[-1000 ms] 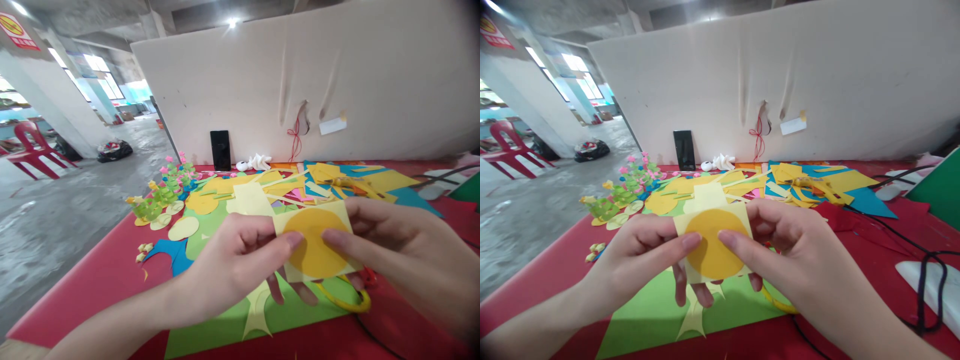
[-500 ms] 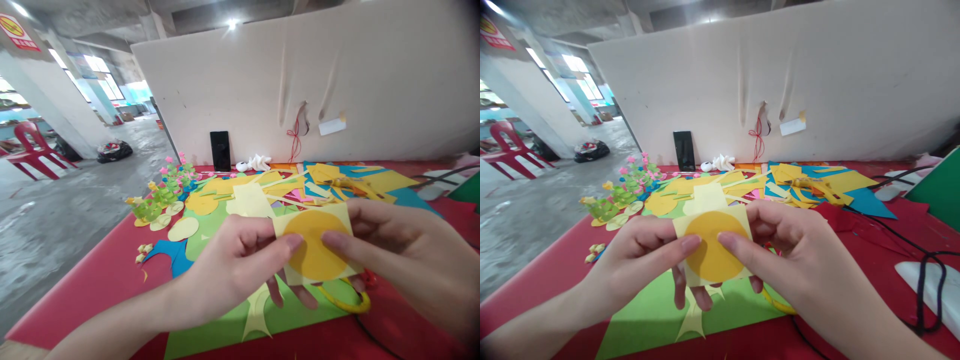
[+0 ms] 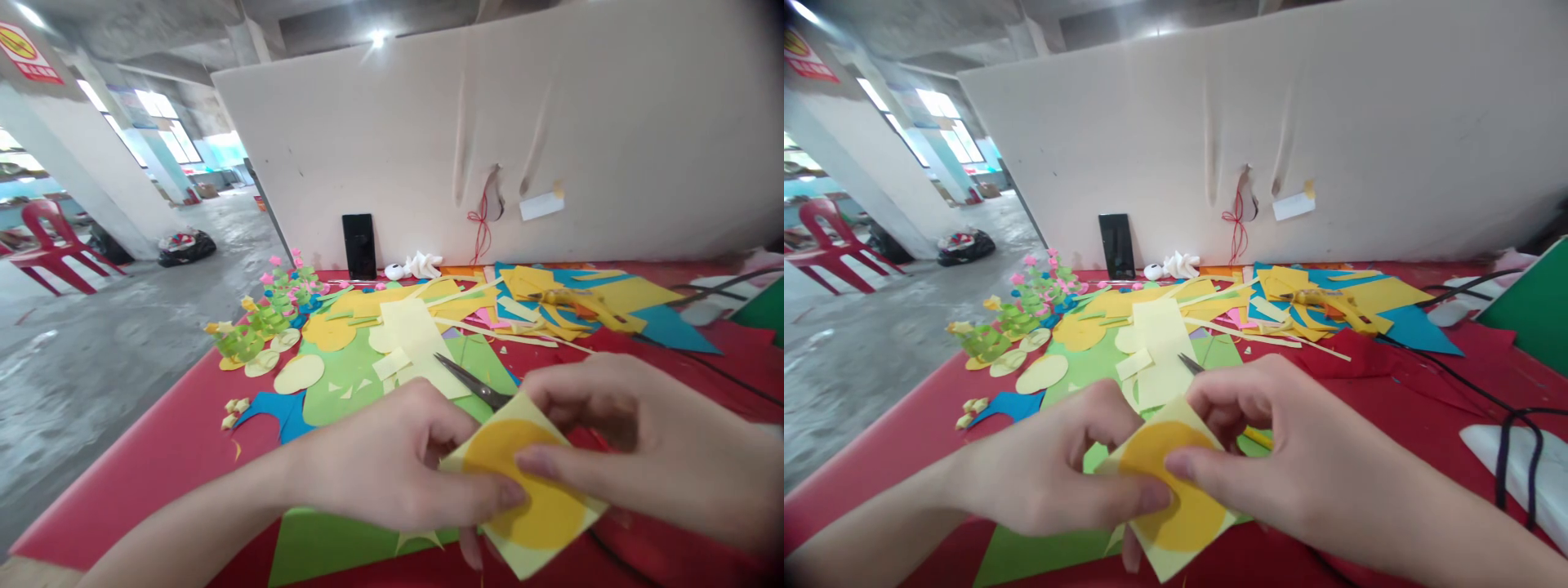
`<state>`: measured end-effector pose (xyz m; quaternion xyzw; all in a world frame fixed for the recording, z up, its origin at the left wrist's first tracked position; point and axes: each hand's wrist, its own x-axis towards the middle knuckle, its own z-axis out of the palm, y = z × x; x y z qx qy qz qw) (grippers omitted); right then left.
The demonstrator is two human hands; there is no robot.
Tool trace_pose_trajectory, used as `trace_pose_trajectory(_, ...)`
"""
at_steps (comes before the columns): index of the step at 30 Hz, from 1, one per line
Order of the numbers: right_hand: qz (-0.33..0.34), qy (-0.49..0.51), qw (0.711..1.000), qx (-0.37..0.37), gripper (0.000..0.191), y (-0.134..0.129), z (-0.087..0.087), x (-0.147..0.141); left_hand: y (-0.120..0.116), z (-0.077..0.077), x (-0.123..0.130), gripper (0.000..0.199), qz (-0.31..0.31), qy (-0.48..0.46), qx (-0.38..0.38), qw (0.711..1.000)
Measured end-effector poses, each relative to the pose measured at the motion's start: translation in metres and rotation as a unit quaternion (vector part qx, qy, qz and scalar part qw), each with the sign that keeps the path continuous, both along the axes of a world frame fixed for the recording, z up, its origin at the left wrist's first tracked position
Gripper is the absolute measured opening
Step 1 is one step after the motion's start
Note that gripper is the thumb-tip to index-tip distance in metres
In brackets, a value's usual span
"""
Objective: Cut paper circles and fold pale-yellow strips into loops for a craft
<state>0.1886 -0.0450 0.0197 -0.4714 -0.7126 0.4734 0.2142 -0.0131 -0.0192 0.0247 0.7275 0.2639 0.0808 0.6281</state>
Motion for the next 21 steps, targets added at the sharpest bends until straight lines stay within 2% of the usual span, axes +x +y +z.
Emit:
trace_pose_trajectory(2,0.041,-0.030,0.999,-0.001,0.017,0.002,0.000,-0.001,0.000,-0.003,0.002,0.022,-0.016,0.023,-0.026,0.999)
trace_pose_trajectory(5,0.053,-0.035,0.998,0.013,0.022,0.006,0.002,-0.002,0.002,-0.008,0.005,0.025,-0.013,0.034,-0.038,0.999)
trace_pose_trajectory(9,0.047,-0.004,0.999,-0.001,0.014,0.012,0.001,-0.001,0.005,-0.014,0.009,0.028,0.006,0.008,-0.072,0.997)
trace_pose_trajectory(13,0.008,0.065,0.997,-0.038,0.008,0.019,-0.001,0.006,0.008,-0.015,0.010,0.026,0.057,-0.050,-0.105,0.992)
trace_pose_trajectory(18,-0.097,0.063,0.987,0.107,0.015,0.017,0.012,0.011,0.009,-0.013,0.008,0.025,0.124,-0.107,-0.103,0.981)
trace_pose_trajectory(21,-0.213,0.036,0.951,0.223,0.028,0.005,0.010,0.009,0.010,-0.011,0.006,0.027,0.158,-0.134,-0.082,0.975)
